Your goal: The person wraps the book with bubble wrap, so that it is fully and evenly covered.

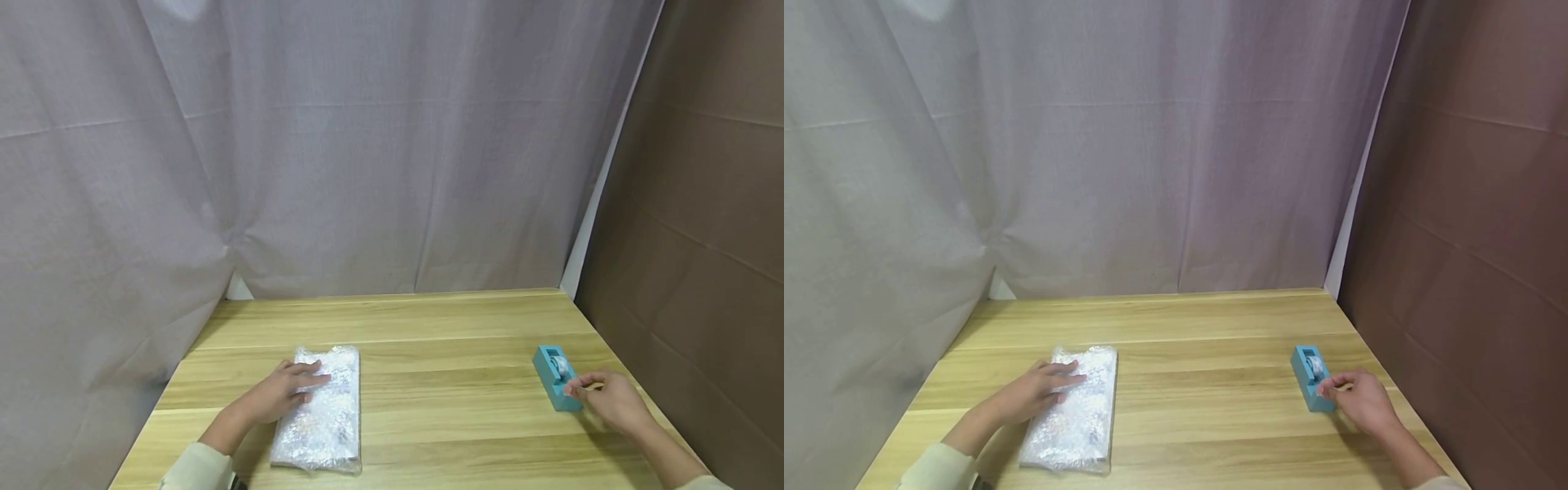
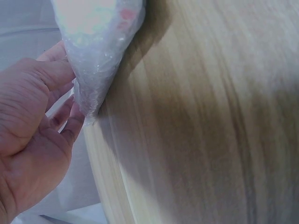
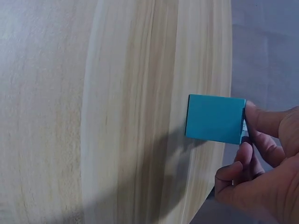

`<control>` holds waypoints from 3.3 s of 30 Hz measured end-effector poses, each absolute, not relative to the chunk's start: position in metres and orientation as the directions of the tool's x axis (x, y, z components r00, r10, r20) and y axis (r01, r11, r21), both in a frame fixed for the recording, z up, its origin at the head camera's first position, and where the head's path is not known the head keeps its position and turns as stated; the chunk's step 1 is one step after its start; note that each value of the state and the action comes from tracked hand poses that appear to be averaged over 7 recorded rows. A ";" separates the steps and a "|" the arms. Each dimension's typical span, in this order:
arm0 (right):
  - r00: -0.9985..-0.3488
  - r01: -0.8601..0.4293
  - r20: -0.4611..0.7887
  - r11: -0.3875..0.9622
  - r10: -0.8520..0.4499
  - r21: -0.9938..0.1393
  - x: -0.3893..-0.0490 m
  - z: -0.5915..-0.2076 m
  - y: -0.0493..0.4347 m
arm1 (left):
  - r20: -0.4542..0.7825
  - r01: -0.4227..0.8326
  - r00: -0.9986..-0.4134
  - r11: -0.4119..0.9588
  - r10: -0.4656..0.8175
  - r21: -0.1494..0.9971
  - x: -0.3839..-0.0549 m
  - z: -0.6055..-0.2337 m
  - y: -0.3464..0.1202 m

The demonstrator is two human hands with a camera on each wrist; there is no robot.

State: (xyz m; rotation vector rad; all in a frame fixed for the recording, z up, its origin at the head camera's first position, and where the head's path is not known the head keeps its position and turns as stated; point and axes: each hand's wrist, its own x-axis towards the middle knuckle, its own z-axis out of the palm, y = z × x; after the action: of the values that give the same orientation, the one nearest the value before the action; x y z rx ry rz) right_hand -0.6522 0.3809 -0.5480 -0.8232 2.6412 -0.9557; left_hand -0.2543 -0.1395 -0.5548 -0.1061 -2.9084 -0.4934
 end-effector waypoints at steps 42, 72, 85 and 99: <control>-0.860 -0.103 -0.170 0.489 -0.481 -0.866 -0.639 -0.551 0.380 | 0.218 0.109 -0.975 0.942 0.039 0.317 -0.256 -0.552 -0.137; -0.836 -0.209 -0.076 0.442 -0.544 -0.872 -0.634 -0.576 0.399 | 0.187 0.083 -0.982 0.942 0.022 0.325 -0.256 -0.547 -0.136; -0.849 -0.372 0.101 0.452 -0.518 -0.811 -0.628 -0.589 0.395 | 0.198 0.101 -0.979 0.946 0.040 0.309 -0.257 -0.548 -0.137; -0.866 -0.409 0.193 0.431 -0.462 -0.804 -0.620 -0.599 0.397 | 0.183 0.094 -0.983 0.939 0.034 0.330 -0.255 -0.547 -0.136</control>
State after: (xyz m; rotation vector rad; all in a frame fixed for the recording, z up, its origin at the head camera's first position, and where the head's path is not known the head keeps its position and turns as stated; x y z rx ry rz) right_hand -0.6198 0.3968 -0.5991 -0.7955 2.6093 -1.4414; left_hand -0.2549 -0.1357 -0.5473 -0.0967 -2.9206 -0.5093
